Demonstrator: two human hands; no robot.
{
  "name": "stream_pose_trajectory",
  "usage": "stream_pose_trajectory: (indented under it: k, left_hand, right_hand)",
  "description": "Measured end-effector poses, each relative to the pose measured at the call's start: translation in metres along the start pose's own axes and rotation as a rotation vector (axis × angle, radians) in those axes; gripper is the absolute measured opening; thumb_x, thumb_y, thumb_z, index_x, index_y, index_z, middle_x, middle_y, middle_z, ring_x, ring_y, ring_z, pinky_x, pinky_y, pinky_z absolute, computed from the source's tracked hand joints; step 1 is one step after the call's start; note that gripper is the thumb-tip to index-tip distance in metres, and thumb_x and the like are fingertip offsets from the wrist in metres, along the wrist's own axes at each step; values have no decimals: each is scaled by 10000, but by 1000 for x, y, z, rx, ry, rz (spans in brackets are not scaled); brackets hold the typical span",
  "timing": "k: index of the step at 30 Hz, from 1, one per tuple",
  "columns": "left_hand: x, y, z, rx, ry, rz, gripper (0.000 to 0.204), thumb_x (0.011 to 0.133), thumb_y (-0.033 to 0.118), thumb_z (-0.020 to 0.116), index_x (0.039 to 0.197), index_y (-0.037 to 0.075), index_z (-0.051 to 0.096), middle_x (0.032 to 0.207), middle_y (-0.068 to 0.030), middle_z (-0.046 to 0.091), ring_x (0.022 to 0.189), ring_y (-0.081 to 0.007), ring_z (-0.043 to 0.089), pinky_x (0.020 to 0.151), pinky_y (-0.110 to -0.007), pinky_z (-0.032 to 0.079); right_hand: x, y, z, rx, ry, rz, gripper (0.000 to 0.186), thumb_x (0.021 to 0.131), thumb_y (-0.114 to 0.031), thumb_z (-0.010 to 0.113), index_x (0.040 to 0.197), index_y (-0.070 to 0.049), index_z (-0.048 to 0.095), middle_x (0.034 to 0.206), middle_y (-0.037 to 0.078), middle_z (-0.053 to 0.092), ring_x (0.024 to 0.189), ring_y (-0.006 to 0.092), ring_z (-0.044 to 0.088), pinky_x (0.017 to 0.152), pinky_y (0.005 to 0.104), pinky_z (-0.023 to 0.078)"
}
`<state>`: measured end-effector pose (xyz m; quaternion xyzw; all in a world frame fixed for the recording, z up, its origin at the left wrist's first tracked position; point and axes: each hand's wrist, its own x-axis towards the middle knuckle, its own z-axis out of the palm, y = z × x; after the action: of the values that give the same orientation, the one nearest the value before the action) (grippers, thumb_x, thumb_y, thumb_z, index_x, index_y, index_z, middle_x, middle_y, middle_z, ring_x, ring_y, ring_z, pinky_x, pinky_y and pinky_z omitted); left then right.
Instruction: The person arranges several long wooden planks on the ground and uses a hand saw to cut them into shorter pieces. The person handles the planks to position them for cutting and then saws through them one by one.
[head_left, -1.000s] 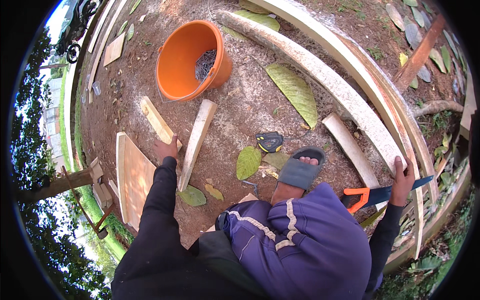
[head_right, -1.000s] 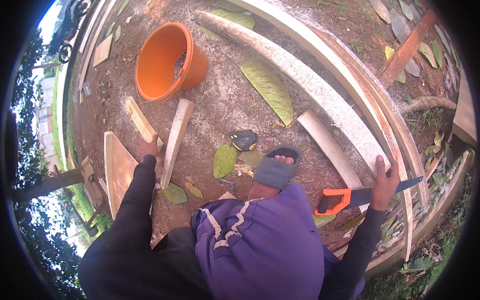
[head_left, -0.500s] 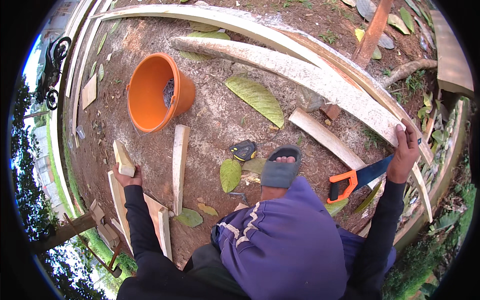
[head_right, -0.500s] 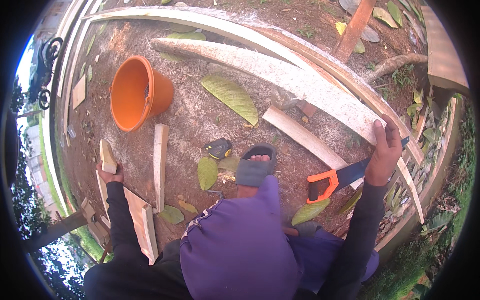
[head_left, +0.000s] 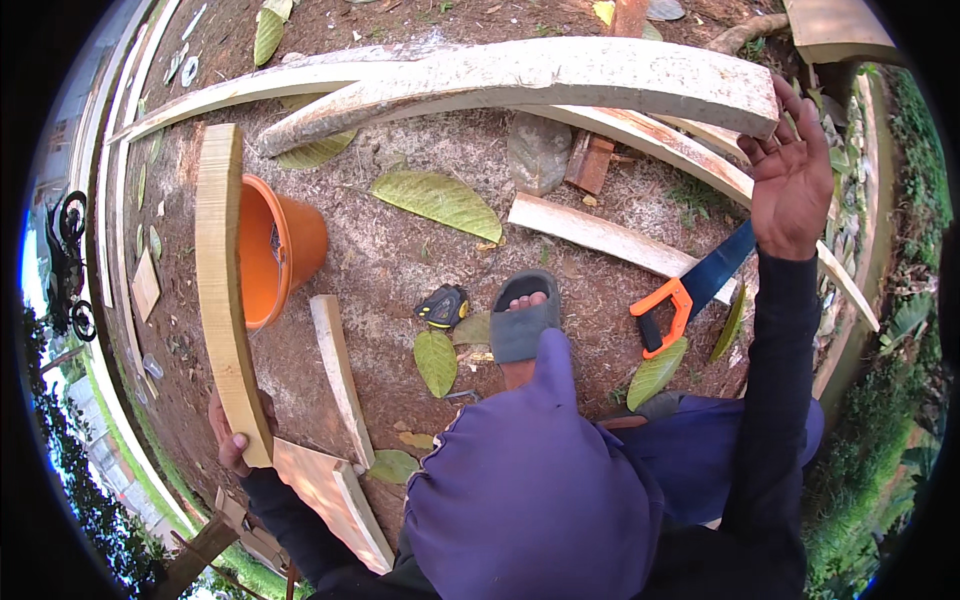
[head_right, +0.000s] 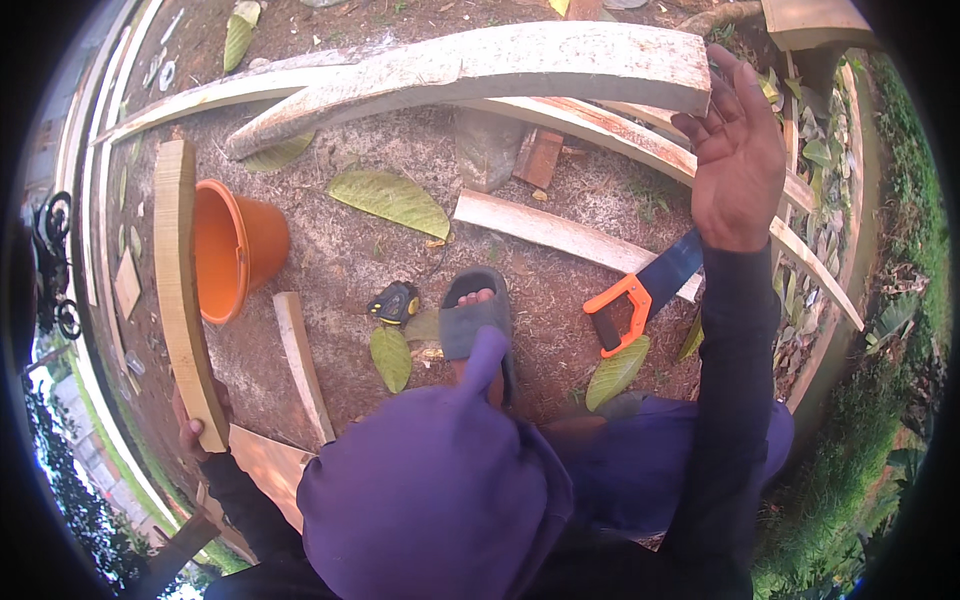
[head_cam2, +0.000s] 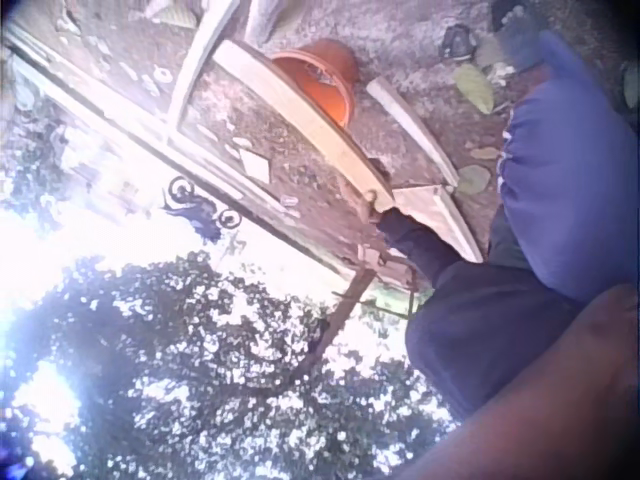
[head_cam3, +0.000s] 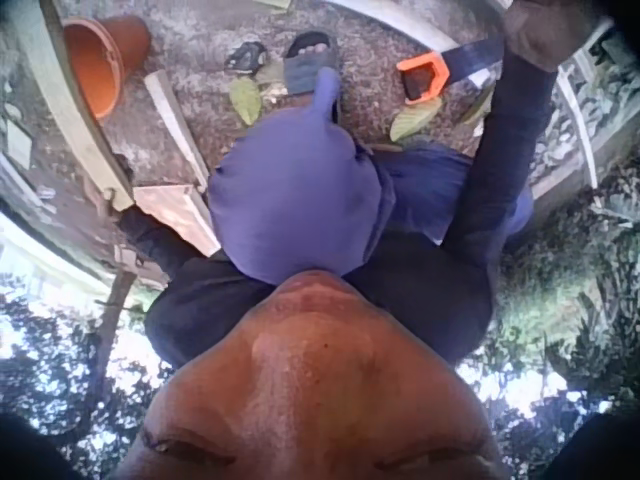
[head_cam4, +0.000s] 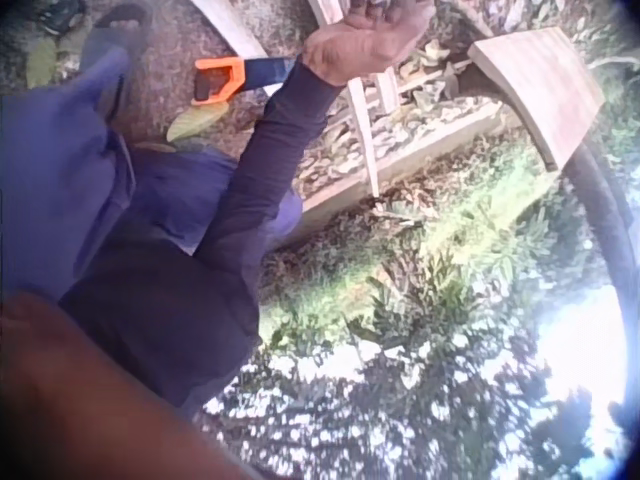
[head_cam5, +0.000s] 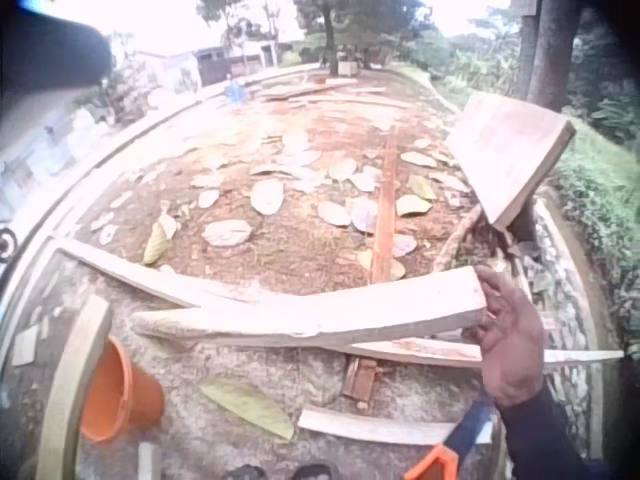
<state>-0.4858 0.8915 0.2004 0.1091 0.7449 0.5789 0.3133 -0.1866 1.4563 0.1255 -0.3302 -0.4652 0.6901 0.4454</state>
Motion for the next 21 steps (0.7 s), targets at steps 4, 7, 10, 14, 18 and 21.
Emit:
stream_pose_trajectory:
  k: [4,7,10,14,18,21]
  left_hand:
    - [29,-6,2,54,-407,-163,892,534,358,894,1234,-90,571,1002,-126,646,846,-195,668,777,-295,547]
    - [50,-11,60,210,-567,-283,764,552,252,900,1191,-69,631,1148,-107,627,1115,-192,634,1010,-323,474]
    - [63,-44,115,245,-611,-296,699,615,143,867,1238,-51,615,1149,-97,636,1105,-180,647,1001,-323,491]
    - [62,-79,175,227,-549,-271,642,682,68,829,1258,-38,566,1140,-104,647,1079,-182,661,973,-331,515]
    - [56,-106,214,258,-476,-121,608,732,46,808,1263,-28,521,1126,-141,649,1044,-203,668,922,-361,544]
    - [49,-122,230,351,-415,-28,589,730,50,805,1243,-40,529,1122,-135,632,1034,-198,662,933,-363,540]
  right_hand:
    - [26,-2,11,-28,-48,-77,508,1060,-379,564,1425,-25,574,1294,98,670,1099,171,628,957,341,497]
    - [25,-9,23,-39,-48,-106,465,1031,-353,619,1380,-46,606,1217,52,682,1032,144,639,866,312,509]
    - [-2,-20,52,-111,89,-128,455,991,-334,661,1332,-36,617,1108,19,708,930,109,661,772,267,509]
    - [-14,-6,16,-191,-68,-64,474,1031,-303,632,1413,-26,583,1257,55,667,1079,153,641,902,337,513]
    - [-33,8,-4,-329,-13,61,514,1006,-269,669,1424,6,552,1225,73,663,1085,135,628,875,312,519]
    - [-36,45,-30,-415,8,156,601,953,-237,747,1436,32,511,1212,95,671,1042,130,638,826,289,525]
